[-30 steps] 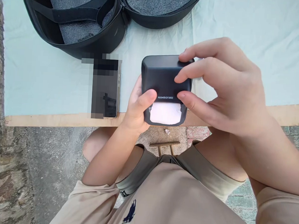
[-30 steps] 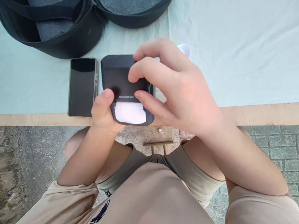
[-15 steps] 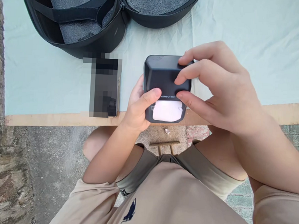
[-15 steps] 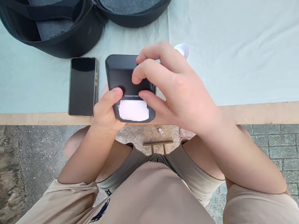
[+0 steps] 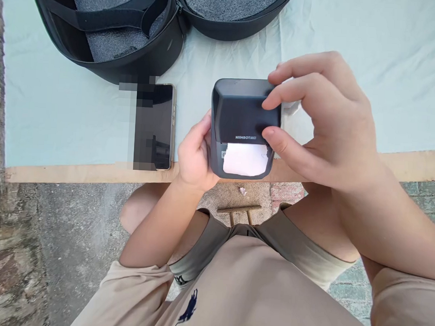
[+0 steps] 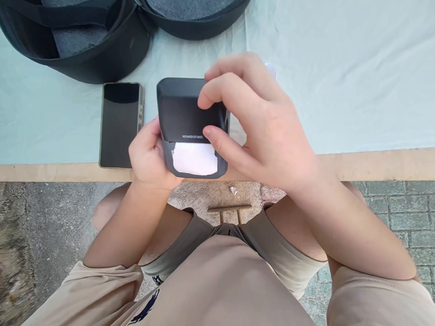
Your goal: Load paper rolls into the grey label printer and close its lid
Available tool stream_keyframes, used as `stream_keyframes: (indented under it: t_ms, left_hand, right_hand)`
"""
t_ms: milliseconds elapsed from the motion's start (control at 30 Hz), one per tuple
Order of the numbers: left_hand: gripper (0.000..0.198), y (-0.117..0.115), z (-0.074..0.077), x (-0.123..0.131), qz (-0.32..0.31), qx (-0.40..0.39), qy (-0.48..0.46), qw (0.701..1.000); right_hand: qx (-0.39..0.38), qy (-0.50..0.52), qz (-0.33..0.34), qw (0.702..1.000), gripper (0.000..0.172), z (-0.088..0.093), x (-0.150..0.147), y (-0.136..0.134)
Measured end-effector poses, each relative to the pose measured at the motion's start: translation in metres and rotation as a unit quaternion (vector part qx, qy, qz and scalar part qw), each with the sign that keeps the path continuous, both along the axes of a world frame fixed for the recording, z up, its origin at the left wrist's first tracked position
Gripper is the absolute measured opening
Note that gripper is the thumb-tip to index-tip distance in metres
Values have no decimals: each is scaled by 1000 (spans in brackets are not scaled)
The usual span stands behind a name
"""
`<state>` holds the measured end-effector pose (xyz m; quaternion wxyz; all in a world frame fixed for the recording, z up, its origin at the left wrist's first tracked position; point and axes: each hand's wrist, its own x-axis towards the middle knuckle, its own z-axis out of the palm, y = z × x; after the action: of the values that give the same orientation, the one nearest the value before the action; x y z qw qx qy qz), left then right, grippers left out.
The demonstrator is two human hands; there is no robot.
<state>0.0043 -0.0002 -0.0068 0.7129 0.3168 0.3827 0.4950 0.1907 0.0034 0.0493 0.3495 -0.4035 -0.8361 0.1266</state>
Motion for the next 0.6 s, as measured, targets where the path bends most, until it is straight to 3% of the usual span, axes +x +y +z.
stream_keyframes:
  t_ms: [200,600]
  left_hand:
    - [29,-2,0,-1,-23,17,-49,998]
    - [27,-2,2,-1,2,3,-47,999]
  right_hand:
    - [-20,-36,45,998,29,4,0,1]
    - [-36,-46,41,997,40,10,-2,-1]
